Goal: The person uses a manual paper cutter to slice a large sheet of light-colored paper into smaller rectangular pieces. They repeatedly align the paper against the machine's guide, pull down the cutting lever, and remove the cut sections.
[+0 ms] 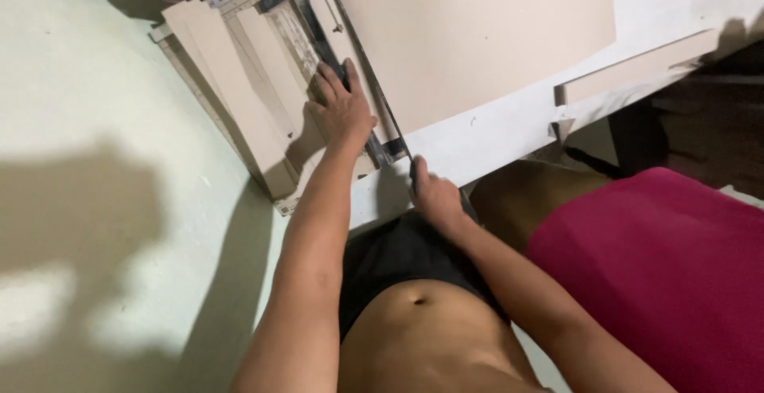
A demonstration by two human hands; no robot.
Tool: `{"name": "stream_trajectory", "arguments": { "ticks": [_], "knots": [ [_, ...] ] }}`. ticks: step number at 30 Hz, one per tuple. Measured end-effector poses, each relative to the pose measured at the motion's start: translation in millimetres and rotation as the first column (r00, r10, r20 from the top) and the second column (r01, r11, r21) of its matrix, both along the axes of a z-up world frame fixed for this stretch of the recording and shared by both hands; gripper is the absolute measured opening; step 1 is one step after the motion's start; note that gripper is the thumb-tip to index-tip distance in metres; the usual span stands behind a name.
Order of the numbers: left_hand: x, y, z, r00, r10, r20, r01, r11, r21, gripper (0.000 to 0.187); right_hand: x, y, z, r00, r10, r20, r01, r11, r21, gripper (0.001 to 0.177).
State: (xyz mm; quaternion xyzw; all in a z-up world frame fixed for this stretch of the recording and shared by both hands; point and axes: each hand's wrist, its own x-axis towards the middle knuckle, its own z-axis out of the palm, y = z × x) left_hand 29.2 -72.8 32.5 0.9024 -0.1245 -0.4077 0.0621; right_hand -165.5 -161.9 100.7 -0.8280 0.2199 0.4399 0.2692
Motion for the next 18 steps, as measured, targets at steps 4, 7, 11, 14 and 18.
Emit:
{"name": "stream_trajectory", "arguments": {
  "ticks": [4, 7, 11, 14, 18],
  "knots": [
    [0.5, 4.8, 8.7, 1.000, -0.008, -0.016, 0.008, 1.000, 0.002, 0.115, -19.6, -6.3, -53.2, 0.999, 0.019, 0.036, -0.019, 1.000, 0.011, 0.063],
    [1.8, 1.7, 21.6, 0.999, -0.003, 0.038, 0.003, 1.000, 0.003, 0.110, 13.0, -17.3, 41.7, 0.988, -0.138, 0.063, 0.131, 0.986, 0.104, 0.067],
    [-7.3, -8.0, 38.7, 0.940, -0.269, 0.211, 0.265, 0.963, 0.051, 0.070, 43.6, -39.4, 150.6, 0.921, -0.390, 0.023, 0.368, 0.885, 0.285, 0.075],
    [-38.2, 5.4, -81.7, 0.880, -0.388, 0.273, 0.443, 0.878, -0.181, 0.034, 45.5, -48.6, 145.4, 0.949, -0.308, 0.072, 0.269, 0.904, 0.332, 0.063],
    [-53.0, 30.8, 10.1, 0.802, -0.526, 0.283, 0.578, 0.803, -0.145, 0.022, 42.8, -52.4, 134.3, 0.971, -0.228, 0.069, 0.182, 0.899, 0.399, 0.059]
  ]
}}
